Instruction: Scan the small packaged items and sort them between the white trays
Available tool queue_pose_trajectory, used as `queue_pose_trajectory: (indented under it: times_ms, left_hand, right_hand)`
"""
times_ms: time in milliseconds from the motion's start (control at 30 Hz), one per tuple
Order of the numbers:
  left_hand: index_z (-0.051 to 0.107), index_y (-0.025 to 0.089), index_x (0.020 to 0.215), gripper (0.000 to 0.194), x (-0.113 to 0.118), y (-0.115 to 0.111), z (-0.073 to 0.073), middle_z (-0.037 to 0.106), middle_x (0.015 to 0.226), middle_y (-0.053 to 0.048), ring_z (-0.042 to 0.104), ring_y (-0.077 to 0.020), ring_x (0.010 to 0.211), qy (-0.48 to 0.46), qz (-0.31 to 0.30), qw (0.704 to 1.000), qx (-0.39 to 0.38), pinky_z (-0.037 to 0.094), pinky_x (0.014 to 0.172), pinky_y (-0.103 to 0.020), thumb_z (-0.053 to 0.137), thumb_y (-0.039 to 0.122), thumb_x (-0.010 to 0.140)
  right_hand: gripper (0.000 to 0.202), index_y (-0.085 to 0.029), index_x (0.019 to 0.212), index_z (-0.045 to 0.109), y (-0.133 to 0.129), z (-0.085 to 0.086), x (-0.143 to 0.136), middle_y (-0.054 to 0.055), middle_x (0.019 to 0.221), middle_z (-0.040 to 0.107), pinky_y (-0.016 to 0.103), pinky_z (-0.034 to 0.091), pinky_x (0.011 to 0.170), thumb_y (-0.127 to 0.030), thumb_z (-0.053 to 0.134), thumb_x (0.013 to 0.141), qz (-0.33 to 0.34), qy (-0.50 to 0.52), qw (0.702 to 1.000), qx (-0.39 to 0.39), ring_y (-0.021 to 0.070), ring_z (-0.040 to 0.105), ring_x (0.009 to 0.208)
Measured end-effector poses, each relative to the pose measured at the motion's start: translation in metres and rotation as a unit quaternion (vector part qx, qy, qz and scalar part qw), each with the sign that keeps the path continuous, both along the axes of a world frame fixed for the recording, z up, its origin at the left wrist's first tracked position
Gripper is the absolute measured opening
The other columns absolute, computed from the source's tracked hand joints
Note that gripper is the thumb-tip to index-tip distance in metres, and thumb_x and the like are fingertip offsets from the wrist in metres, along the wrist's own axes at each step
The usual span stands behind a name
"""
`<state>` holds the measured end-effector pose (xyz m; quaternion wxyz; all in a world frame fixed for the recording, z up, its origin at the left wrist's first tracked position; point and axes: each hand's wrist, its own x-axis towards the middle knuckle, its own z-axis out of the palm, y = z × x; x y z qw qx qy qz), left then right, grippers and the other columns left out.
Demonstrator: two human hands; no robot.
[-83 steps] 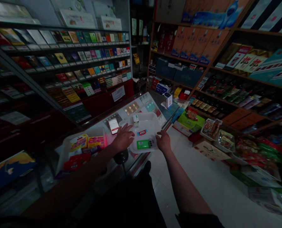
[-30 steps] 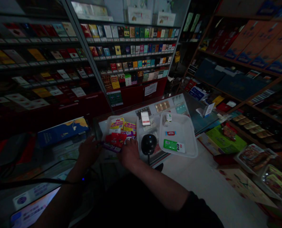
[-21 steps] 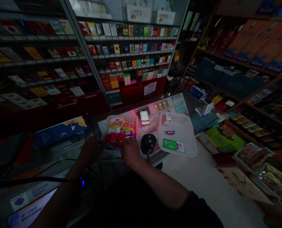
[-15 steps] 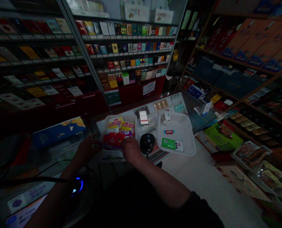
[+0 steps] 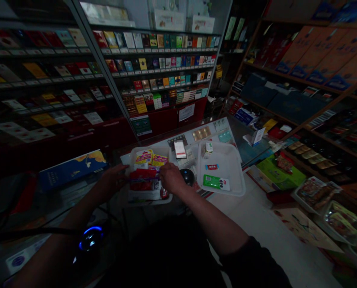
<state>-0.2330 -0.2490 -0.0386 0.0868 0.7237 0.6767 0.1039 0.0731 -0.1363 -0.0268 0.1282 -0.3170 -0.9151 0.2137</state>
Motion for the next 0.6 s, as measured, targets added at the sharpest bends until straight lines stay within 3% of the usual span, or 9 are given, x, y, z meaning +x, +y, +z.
queue_pose_trajectory:
  times_ms: [233,600]
  left_hand:
    - [0.083,0.026,0.106,0.032,0.014,0.027,0.006,0.056,0.159,-0.009,0.048,-0.0313,0.15,-0.029,-0.025,0.999,0.011,0.038,0.124,-0.055,0.054,0.034,0.093]
    - [0.083,0.025,0.099,0.03,0.051,0.076,0.025,0.059,0.157,-0.008,0.048,-0.0303,0.148,-0.036,-0.052,0.997,0.033,0.035,0.127,-0.054,0.053,0.03,0.093]
  right_hand:
    - [0.02,-0.018,0.105,0.078,0.023,0.008,0.016,0.011,0.11,0.076,0.036,0.044,0.105,-0.018,0.059,0.101,-0.026,0.01,0.999,0.023,0.0242,0.064,0.112]
    - [0.017,-0.018,0.092,0.079,0.063,0.008,0.047,0.01,0.106,0.078,0.038,0.045,0.106,-0.012,0.064,0.095,-0.061,0.017,0.997,0.033,0.0245,0.067,0.111]
